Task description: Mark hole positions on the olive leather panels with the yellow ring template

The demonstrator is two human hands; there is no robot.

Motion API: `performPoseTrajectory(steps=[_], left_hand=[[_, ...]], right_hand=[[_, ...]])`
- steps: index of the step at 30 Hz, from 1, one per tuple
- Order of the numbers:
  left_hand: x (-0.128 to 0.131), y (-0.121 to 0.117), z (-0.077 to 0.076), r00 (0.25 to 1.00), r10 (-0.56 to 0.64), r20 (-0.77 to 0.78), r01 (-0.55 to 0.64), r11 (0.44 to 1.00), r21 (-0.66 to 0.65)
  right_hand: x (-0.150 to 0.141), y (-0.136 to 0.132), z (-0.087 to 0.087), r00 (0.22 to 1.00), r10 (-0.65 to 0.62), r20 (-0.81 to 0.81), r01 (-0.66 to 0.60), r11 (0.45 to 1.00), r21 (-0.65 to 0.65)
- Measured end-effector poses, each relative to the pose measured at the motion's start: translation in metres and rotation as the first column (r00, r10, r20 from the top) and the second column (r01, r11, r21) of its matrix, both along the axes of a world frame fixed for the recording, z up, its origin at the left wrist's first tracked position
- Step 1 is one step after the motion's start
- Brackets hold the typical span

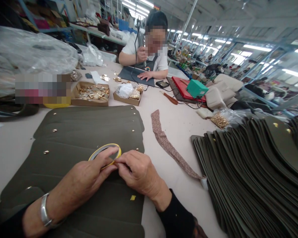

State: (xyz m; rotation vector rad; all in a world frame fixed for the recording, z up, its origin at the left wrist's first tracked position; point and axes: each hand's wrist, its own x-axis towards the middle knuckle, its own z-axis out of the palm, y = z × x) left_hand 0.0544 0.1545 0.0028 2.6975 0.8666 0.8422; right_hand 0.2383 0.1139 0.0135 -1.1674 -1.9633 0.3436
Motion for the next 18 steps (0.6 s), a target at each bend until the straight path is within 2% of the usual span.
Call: performPoseTrajectory(steps=[8, 13, 16, 18], left_hand=[[0.001, -0.002, 0.005, 1.0, -0.021, 0.009, 0.021, 0.997, -0.077], [0.002, 0.0, 0.007, 0.999, 0.006, -0.041, -0.01, 0.995, -0.095], [0.003, 0.001, 0.01, 0.999, 0.015, -0.036, -0.017, 0.998, -0.058], [0.004, -0.001, 0.013, 1.0, 0.024, 0.012, -0.023, 1.0, -0.004]], right_hand=[[-0.001, -0.002, -0.008, 0.988, -0.091, 0.127, 0.081, 0.994, 0.078], [-0.005, -0.004, -0.003, 0.978, -0.142, 0.153, 0.124, 0.985, 0.122], [-0.013, -0.005, 0.003, 0.977, -0.205, 0.055, 0.203, 0.978, 0.047], [-0.015, -0.003, 0.004, 0.956, -0.286, -0.057, 0.28, 0.955, -0.094]])
